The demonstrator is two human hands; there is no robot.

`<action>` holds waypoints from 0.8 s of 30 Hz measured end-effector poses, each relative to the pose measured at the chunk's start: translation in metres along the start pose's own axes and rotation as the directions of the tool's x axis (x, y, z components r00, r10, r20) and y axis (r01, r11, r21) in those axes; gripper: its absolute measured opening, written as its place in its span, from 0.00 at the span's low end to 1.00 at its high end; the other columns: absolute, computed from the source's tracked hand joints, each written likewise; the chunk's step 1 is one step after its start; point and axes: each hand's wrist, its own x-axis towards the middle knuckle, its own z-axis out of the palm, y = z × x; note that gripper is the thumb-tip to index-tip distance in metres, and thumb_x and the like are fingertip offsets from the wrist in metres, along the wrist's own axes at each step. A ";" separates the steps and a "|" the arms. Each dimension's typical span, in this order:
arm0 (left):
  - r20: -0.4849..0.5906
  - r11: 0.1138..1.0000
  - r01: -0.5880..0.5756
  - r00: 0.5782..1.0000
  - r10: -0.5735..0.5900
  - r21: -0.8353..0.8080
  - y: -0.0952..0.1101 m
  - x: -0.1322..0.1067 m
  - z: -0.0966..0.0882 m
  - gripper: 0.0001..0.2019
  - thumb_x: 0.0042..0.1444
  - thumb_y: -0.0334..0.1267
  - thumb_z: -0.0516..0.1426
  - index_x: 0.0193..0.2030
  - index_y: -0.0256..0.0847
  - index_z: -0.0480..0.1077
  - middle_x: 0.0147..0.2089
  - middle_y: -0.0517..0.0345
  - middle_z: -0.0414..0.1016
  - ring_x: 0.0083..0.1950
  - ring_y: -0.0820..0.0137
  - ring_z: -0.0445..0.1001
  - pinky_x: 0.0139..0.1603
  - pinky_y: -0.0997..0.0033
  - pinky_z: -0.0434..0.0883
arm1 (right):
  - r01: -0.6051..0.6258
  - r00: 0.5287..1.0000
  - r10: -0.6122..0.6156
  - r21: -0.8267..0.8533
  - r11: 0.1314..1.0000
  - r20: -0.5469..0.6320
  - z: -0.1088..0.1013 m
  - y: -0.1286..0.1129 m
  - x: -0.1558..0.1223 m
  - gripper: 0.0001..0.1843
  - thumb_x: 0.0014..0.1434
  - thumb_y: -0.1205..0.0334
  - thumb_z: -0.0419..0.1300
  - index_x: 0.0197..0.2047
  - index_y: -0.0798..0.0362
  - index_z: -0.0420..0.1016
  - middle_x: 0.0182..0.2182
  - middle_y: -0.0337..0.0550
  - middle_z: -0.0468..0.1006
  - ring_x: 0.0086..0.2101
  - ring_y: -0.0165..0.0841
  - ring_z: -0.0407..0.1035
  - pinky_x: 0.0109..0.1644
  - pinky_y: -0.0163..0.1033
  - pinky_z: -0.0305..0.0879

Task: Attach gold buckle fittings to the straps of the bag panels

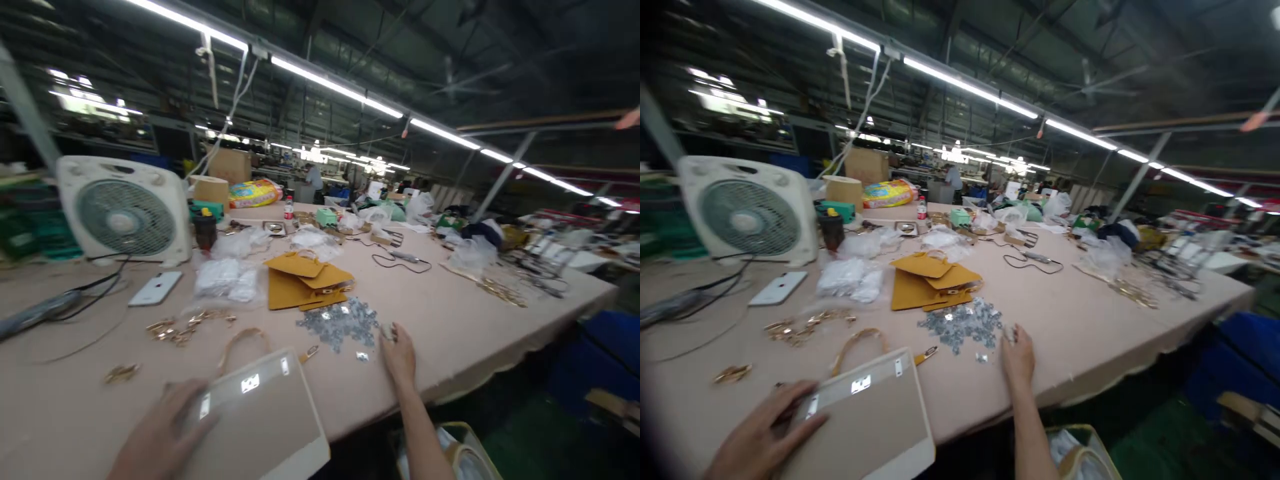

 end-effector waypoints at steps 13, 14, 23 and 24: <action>0.079 0.926 -0.375 0.923 0.376 -0.033 0.119 -0.007 0.002 0.22 0.62 0.38 0.65 0.62 0.47 0.70 0.64 0.50 0.74 0.64 0.58 0.71 0.67 0.52 0.71 | -0.171 0.953 0.300 0.765 0.621 -0.030 0.028 0.010 -0.023 0.22 0.38 0.58 0.66 0.41 0.45 0.79 0.39 0.44 0.79 0.34 0.43 0.75 0.31 0.48 0.72; 0.110 0.921 -0.390 0.914 0.390 -0.027 0.128 -0.002 0.008 0.24 0.61 0.40 0.66 0.63 0.46 0.69 0.64 0.50 0.73 0.65 0.57 0.70 0.67 0.52 0.70 | -0.181 0.952 0.305 0.807 0.562 0.001 0.032 -0.002 -0.027 0.19 0.39 0.59 0.64 0.38 0.45 0.77 0.37 0.44 0.78 0.32 0.41 0.74 0.29 0.46 0.70; 0.165 0.940 -0.340 0.929 0.331 0.029 0.137 0.004 0.044 0.22 0.58 0.48 0.69 0.56 0.46 0.72 0.60 0.54 0.75 0.64 0.56 0.69 0.66 0.50 0.67 | -0.503 0.856 -0.014 0.840 0.201 0.516 0.081 -0.137 -0.076 0.19 0.59 0.42 0.64 0.39 0.50 0.72 0.28 0.31 0.65 0.23 0.26 0.60 0.29 0.35 0.64; 0.165 0.941 -0.338 0.930 0.328 0.034 0.137 0.003 0.046 0.22 0.59 0.47 0.68 0.56 0.46 0.72 0.60 0.54 0.75 0.64 0.56 0.69 0.66 0.50 0.67 | -0.536 0.834 -0.038 0.824 0.185 0.551 0.089 -0.148 -0.083 0.18 0.58 0.43 0.65 0.38 0.50 0.72 0.27 0.31 0.64 0.23 0.25 0.59 0.29 0.34 0.63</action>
